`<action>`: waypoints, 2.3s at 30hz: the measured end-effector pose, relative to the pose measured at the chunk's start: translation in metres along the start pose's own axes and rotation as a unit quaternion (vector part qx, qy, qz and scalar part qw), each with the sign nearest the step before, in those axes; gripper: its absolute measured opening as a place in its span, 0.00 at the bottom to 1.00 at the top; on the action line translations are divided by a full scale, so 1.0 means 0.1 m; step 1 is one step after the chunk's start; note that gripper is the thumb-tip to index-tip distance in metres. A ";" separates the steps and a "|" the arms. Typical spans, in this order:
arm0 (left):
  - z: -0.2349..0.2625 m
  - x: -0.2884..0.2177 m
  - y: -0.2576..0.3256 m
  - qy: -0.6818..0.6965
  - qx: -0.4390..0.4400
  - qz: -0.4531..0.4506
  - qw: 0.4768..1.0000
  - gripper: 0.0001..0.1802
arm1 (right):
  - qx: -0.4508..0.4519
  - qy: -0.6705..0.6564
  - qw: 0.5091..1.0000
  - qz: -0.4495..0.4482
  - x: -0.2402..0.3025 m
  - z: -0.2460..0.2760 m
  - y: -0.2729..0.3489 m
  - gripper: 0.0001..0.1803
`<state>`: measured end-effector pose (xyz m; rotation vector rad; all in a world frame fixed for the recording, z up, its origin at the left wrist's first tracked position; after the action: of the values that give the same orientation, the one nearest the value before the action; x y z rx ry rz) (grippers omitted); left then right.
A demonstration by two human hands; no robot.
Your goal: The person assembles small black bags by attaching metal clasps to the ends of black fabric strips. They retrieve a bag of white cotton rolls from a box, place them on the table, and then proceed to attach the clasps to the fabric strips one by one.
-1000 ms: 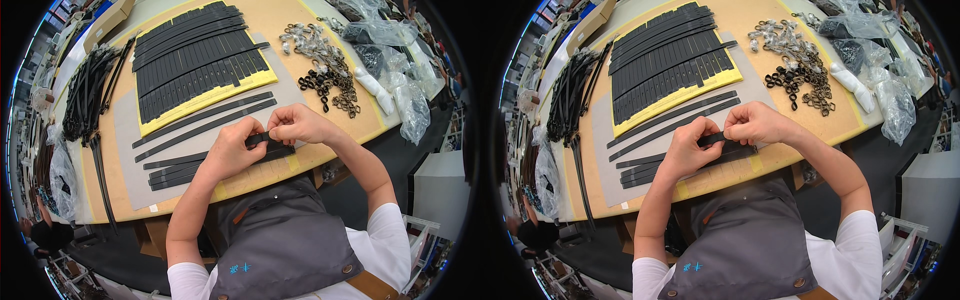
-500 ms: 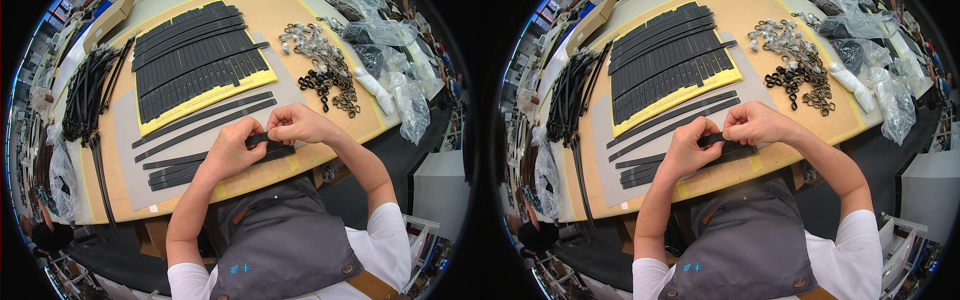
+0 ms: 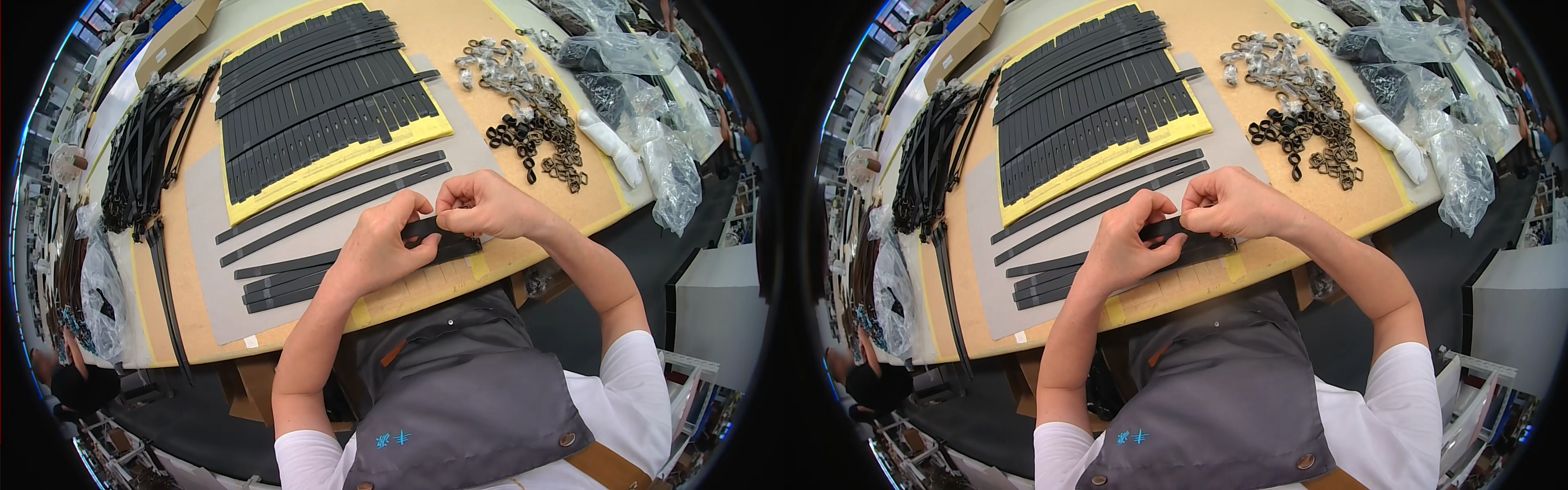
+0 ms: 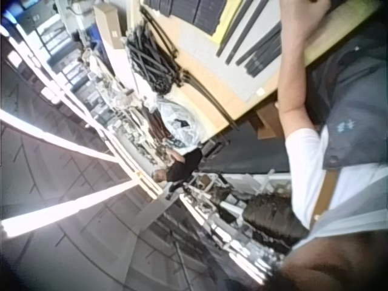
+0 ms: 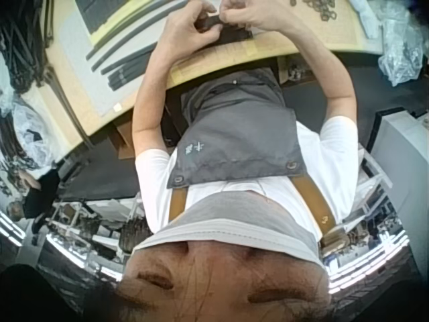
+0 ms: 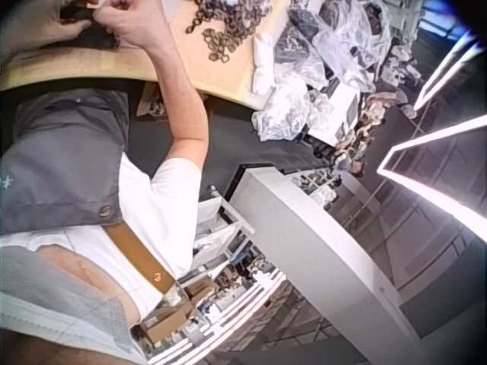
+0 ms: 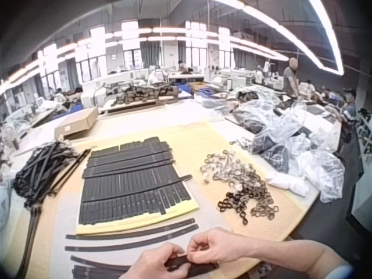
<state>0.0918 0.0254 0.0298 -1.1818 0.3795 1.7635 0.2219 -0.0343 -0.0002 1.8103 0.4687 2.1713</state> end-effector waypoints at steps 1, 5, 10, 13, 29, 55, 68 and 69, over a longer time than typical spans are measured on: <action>0.00 -0.01 0.00 -0.001 -0.005 -0.007 1.000 0.13 | -0.006 0.014 1.000 0.013 0.02 0.01 0.00 0.09; 0.00 0.00 0.02 -0.011 -0.024 -0.039 0.999 0.13 | -0.021 0.045 0.998 0.042 0.05 0.01 -0.02 0.09; 0.01 -0.08 0.03 -0.017 -0.025 -0.059 0.998 0.13 | -0.014 0.046 0.998 0.042 0.04 0.00 -0.03 0.08; 0.01 -0.09 0.04 -0.025 -0.020 -0.069 0.997 0.13 | 0.003 0.051 0.998 0.034 0.03 -0.02 -0.03 0.08; 0.00 -0.07 0.04 0.108 0.003 -0.056 0.993 0.16 | 0.018 -0.037 0.992 0.120 0.04 -0.19 -0.05 0.13; -0.09 0.23 -0.05 -0.044 0.029 -0.010 0.999 0.16 | -0.167 0.245 0.930 0.215 0.09 0.39 -0.27 0.12; -0.04 0.22 -0.04 0.017 0.023 0.021 0.999 0.14 | -0.026 0.249 0.939 0.234 0.16 0.01 -0.14 0.17; -0.05 0.22 -0.04 0.009 0.029 0.014 0.999 0.13 | -0.026 0.256 0.939 0.228 0.14 -0.01 -0.15 0.16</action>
<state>0.0961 0.0358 0.0093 -1.1585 0.4574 1.7560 0.2181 -0.0156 0.0057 1.4076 0.0828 2.9565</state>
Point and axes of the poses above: each hand's wrist, its own y-axis away from the middle knuckle, its own z-axis out of the back of the hand, x = y × z, the point moved 9 cm from there along -y, towards the middle knuckle, and after that the axes turned 1 degree about -x, right-handed, at the moved point
